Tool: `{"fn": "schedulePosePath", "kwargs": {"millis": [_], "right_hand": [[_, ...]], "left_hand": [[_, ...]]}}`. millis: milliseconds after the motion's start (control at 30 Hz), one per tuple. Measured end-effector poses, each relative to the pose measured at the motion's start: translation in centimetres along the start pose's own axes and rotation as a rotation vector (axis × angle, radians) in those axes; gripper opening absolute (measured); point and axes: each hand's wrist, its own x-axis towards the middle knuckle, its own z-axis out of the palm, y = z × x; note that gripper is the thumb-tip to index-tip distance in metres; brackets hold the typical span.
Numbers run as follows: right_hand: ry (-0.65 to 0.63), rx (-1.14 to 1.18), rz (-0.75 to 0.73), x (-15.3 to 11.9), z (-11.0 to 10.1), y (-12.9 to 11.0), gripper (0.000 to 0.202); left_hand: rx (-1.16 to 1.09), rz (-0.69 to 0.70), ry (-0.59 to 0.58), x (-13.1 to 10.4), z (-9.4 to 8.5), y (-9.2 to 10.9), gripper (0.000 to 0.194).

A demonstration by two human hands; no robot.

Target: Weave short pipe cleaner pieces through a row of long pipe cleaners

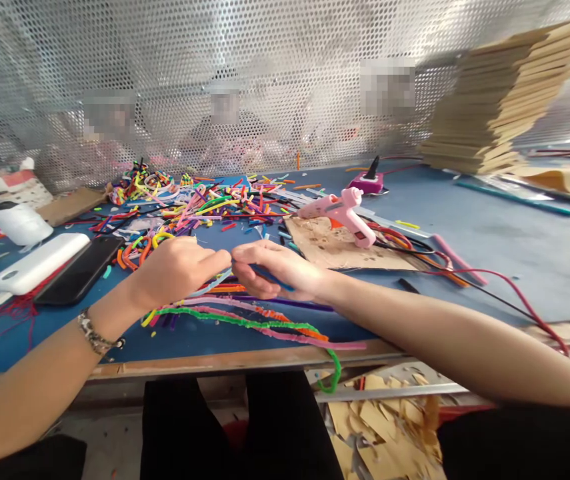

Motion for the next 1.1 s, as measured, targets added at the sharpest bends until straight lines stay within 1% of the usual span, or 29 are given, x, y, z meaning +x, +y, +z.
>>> {"fn": "schedulePosePath", "kwargs": {"millis": [67,167,233,333,367,433,500,533,600,667,800,833,900,933,967,1000,1033,1100], "right_hand": [[0.033,-0.008,-0.006,0.0,-0.2,0.2,0.034],[0.123,-0.079,-0.014,-0.3,-0.7,0.8,0.027],[0.194,-0.253,-0.054,-0.6,-1.1,1.0,0.023],[0.281,-0.658,-0.178,-0.9,-1.5,0.6,0.032],[0.293,-0.759,-0.213,-0.9,-1.6,0.3,0.034],[0.285,-0.818,-0.236,-0.9,-1.6,-0.1,0.036],[0.256,-0.714,-0.185,-0.8,-1.5,-0.3,0.033],[0.232,-0.583,-0.128,-0.8,-1.4,-0.3,0.03],[0.172,-0.246,0.003,-0.8,-1.2,-0.2,0.024],[0.105,0.016,0.086,-0.9,-1.0,-0.2,0.023],[-0.025,0.369,0.15,-0.7,-0.4,-0.5,0.024],[-0.039,0.444,0.162,-0.6,-0.3,-0.5,0.025],[-0.037,0.524,0.169,-0.5,-0.2,-0.3,0.026],[-0.019,0.497,0.155,-0.5,-0.3,-0.1,0.026],[0.016,0.423,0.13,-0.5,-0.4,0.1,0.026],[0.067,0.282,0.087,-0.6,-0.5,0.4,0.025],[0.129,0.076,0.022,-0.8,-0.7,0.6,0.023],[0.262,-0.446,-0.154,-1.2,-1.0,0.8,0.023]], "left_hand": [[0.014,-0.013,0.02,0.0,-0.1,0.0,0.021],[-0.037,-0.049,-0.007,0.1,0.4,-0.4,0.025],[-0.113,-0.068,-0.056,0.2,0.9,-0.7,0.03],[-0.229,-0.085,-0.109,0.2,1.4,-0.5,0.04],[-0.254,-0.087,-0.116,0.3,1.6,-0.4,0.042],[-0.273,-0.084,-0.116,0.2,1.7,-0.2,0.044],[-0.251,-0.073,-0.106,0.2,1.7,-0.2,0.04],[-0.226,-0.064,-0.095,0.2,1.7,-0.2,0.037],[-0.152,-0.037,-0.061,0.1,1.5,-0.3,0.031],[-0.066,0.002,-0.024,0.1,1.3,-0.2,0.028],[0.069,0.074,0.01,0.2,0.4,0.7,0.027],[0.082,0.079,0.015,0.3,0.2,0.9,0.027],[0.047,0.051,0.024,0.3,-0.1,1.0,0.026],[0.007,0.025,0.021,0.3,-0.2,0.9,0.026],[-0.044,-0.005,0.012,0.3,-0.2,0.7,0.025],[-0.097,-0.034,-0.006,0.3,-0.1,0.4,0.025],[-0.144,-0.057,-0.03,0.2,0.0,0.1,0.026],[-0.244,-0.101,-0.097,0.1,0.3,-0.4,0.031]]}}
